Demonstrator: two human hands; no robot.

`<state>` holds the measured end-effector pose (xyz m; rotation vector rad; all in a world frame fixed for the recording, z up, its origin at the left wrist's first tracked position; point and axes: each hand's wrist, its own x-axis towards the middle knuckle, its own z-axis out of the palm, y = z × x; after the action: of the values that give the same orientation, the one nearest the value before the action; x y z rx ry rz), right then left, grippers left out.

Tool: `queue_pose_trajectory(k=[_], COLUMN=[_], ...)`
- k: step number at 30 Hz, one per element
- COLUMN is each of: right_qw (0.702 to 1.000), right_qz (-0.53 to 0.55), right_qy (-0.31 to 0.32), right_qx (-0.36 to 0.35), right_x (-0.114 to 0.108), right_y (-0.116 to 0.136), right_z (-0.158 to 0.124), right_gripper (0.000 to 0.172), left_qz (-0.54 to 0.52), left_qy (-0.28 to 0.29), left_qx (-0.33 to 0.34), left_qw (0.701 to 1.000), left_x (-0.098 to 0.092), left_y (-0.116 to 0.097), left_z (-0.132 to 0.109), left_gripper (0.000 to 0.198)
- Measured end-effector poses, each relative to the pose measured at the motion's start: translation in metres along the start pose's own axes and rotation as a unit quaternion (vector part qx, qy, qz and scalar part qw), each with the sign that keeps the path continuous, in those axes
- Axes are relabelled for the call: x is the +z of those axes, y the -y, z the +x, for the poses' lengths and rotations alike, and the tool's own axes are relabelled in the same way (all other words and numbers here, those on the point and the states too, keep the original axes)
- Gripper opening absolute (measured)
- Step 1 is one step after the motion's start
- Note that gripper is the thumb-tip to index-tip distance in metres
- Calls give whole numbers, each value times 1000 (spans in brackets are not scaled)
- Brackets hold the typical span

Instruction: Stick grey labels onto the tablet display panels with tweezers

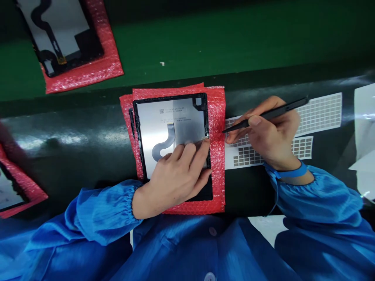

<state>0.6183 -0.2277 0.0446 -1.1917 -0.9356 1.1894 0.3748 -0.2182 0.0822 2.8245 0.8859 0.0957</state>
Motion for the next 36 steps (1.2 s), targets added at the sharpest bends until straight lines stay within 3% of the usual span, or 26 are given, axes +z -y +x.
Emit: queue_pose_trajectory(k=[3,6,10,13,18,30,36], right_qw=[997,990,987,985,984,979,977], right_qz=[-69,-135,-162,-169,-177,-203,-208], right_qy=[-21,-30,15,44,16,36,25], right_qx=[-24,-3,9,14,10,2,32], right_x=[-16,-30,-40,-40,-37,-39,-37], right_y=[8,7,-5,-12,-12,-9,-8], right_z=[-20,-38,-45,-42,-42,-49,-47], right_gripper=[11,9,11,15,9,10,11], left_qz=[2,6,4,4,9,17,16], left_qy=[-7,-11,-24,-34,-32,-34,-37], left_qx=[-4,2,2,3,9,12,14], left_qw=[1000,1000,1000,999,999,999,999], left_x=[1,0,0,2,4,2,4], left_y=[0,-1,-1,-1,0,-1,0], left_z=[-1,-1,-1,-2,-2,-2,-1], left_gripper=[60,60,61,62,63,64,63])
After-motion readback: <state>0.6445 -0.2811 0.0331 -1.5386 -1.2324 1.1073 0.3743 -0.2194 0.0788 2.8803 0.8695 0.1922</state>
